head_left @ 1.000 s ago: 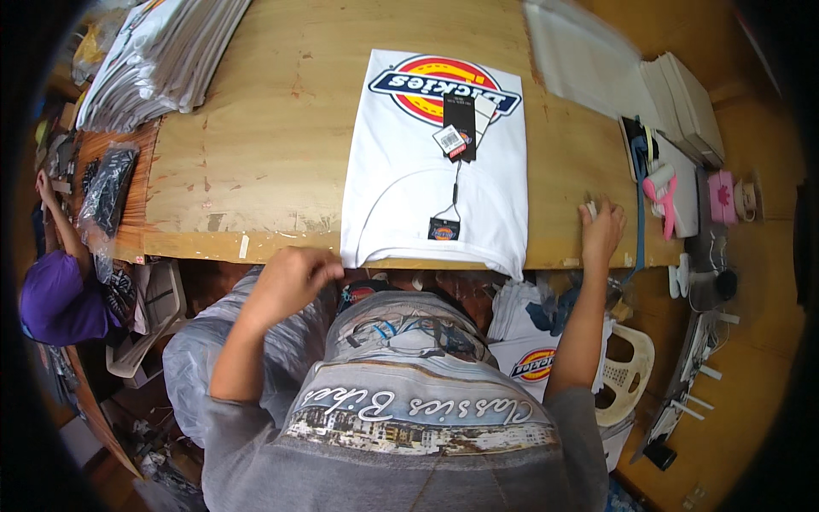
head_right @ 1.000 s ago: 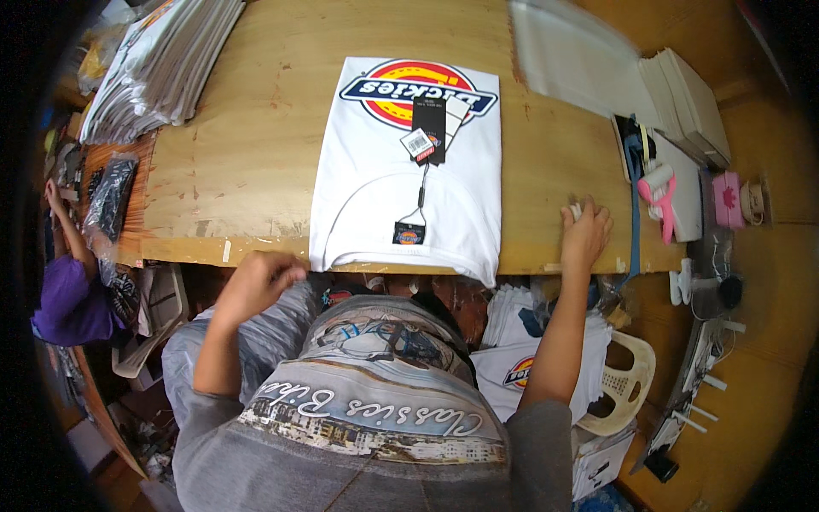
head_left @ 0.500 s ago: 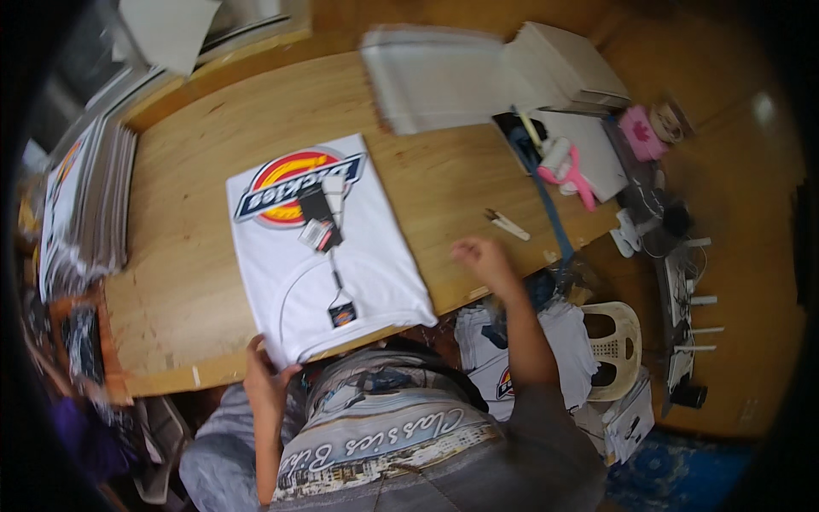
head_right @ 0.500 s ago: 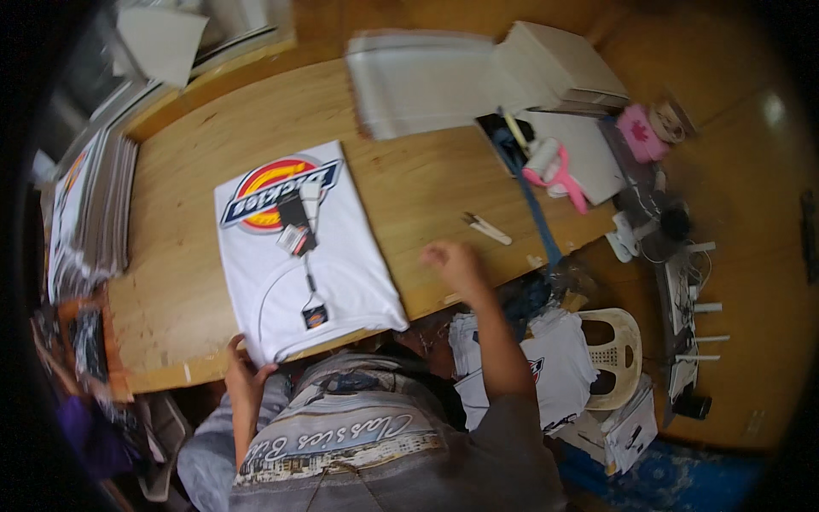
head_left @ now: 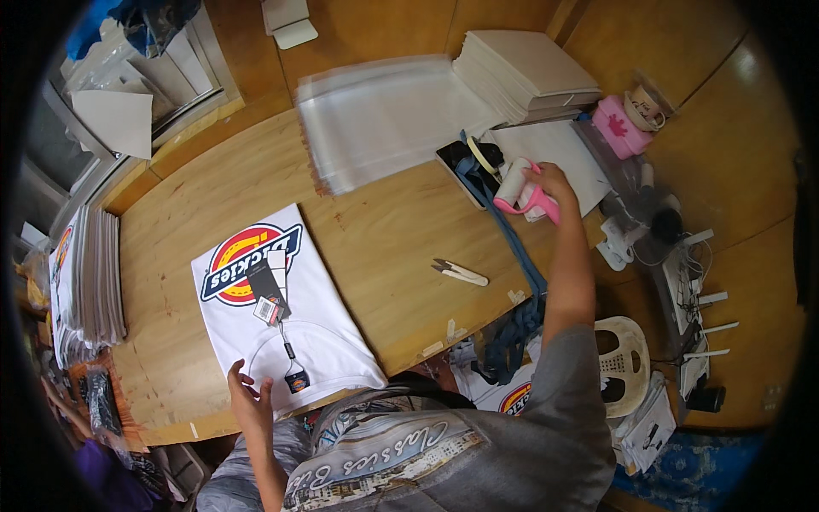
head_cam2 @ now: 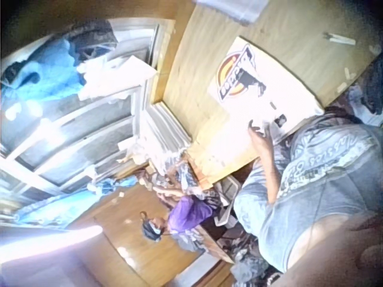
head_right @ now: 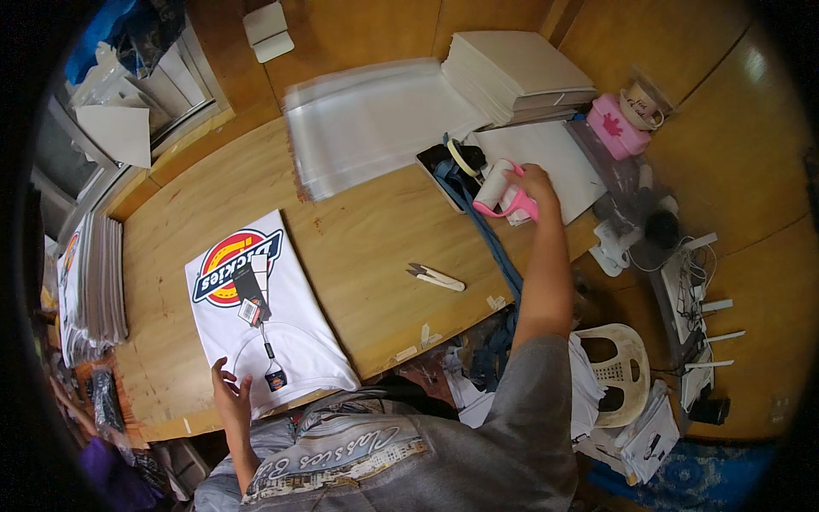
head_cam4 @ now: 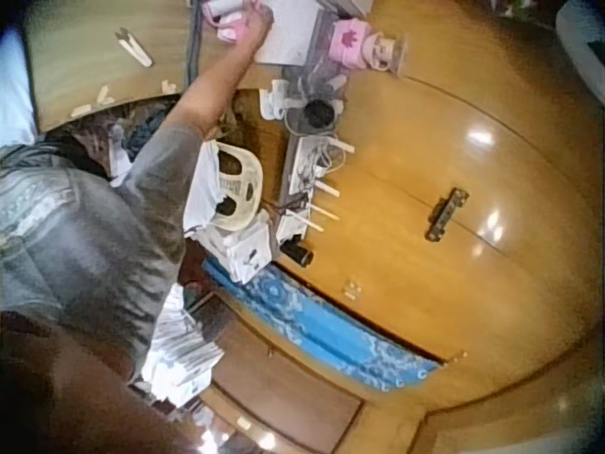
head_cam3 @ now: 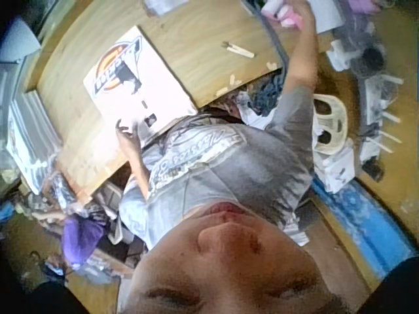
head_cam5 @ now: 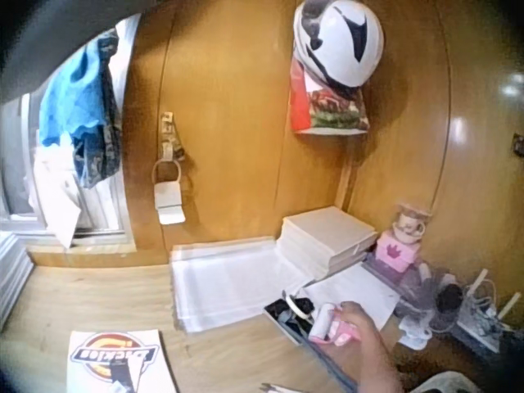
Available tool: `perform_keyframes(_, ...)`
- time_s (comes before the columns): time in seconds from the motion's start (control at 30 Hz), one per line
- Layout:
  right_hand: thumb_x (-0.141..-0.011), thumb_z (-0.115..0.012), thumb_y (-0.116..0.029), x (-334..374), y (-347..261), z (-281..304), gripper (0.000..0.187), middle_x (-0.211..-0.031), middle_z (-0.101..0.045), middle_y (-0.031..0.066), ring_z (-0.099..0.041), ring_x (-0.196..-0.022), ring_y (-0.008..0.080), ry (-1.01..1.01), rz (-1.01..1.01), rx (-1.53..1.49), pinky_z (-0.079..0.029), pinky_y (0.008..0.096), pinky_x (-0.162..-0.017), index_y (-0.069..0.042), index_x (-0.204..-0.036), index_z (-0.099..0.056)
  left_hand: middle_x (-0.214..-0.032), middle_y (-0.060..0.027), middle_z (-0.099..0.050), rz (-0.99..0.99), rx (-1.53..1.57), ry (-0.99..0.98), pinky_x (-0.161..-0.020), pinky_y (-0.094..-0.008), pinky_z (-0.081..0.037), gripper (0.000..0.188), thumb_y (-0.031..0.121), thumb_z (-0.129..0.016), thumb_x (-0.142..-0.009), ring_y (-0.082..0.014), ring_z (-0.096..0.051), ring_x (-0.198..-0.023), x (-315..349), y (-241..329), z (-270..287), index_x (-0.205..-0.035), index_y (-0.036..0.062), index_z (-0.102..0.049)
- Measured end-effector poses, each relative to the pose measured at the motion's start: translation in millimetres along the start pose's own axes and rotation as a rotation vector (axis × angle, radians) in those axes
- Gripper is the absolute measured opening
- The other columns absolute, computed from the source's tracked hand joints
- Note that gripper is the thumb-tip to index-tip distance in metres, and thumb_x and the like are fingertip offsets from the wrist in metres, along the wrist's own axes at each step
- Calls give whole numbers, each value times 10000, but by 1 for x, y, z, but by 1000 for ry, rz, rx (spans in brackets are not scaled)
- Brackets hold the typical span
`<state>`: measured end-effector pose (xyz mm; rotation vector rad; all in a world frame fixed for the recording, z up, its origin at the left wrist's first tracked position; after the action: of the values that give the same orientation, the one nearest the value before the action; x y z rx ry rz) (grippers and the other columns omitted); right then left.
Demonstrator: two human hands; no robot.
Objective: The person folds white t-shirts on a wooden table using a cardboard template to ensure consistent sizing. They attach tags to the folded shirts, place them into clear plastic bags, and stack the packaged items on a nearby chair.
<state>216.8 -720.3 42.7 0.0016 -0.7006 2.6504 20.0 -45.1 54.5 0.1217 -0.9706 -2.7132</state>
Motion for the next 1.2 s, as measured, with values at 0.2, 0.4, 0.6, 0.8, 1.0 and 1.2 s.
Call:
perform_keyframes(0.2, -795, -567, -218, -11, -33, -47, 255, -711, -597, 126, -558, -580, 168, -101, 73, -343, -456, 304, -542, -29, -966, -562, -740, -57, -418, 17, -10, -28, -498, -248, -371, 506, 23, -657, -667, -132, -408, -521, 3, 12, -19, -1119, 42, -429)
perform_keyframes(0.4, -773, -562, -122, 9, -47, -12, 145, -779, -613, 123, -583, -687, 199, 293, 146, -107, -461, 297, -628, -40, -887, -596, -737, -57, -419, 3, -21, -22, -499, -250, -376, 490, 15, -653, -666, -133, -417, -521, -7, 21, -22, -1107, 38, -439)
perform_keyframes(0.6, -500, -781, -249, -6, 11, 0, 340, -698, -617, 118, -595, -668, 234, 43, -28, 67, -459, 316, -632, -21, -685, -609, -755, -79, -429, -47, -43, 40, -509, -269, -392, 476, 25, -650, -677, -165, -435, -531, -29, 6, -19, -1103, 33, -439)
perform_keyframes(0.8, -451, -810, -255, -10, 12, -4, 371, -677, -615, 111, -591, -640, 223, 8, -87, 160, -462, 309, -619, -22, -650, -601, -761, -84, -433, -55, -45, 40, -511, -275, -397, 464, 32, -648, -687, -168, -447, -536, -41, 13, -14, -1100, 39, -439)
perform_keyframes(1.0, -474, -804, -241, -14, 21, -3, 335, -669, -617, 107, -589, -617, 210, -6, -83, 136, -463, 300, -602, -31, -647, -609, -755, -78, -431, -14, -17, 19, -511, -272, -394, 462, 34, -649, -688, -160, -441, -531, -41, 12, -15, -1101, 48, -442)
perform_keyframes(1.2, -495, -797, -235, -15, 25, -3, 312, -636, -608, 86, -572, -589, 180, 6, -44, 80, -454, 283, -577, -32, -643, -612, -752, -71, -425, 16, 25, 4, -508, -260, -385, 466, 36, -652, -684, -153, -427, -528, -35, 7, -19, -1101, 52, -444)
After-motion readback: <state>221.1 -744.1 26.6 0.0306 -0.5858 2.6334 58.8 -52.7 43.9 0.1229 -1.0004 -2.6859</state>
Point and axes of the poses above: each hand's wrist, its own x-axis away from the middle knuckle, its own z-axis out of the back of the hand, y = z × x, the point moved 9 cm from there along -x, towards the middle knuckle
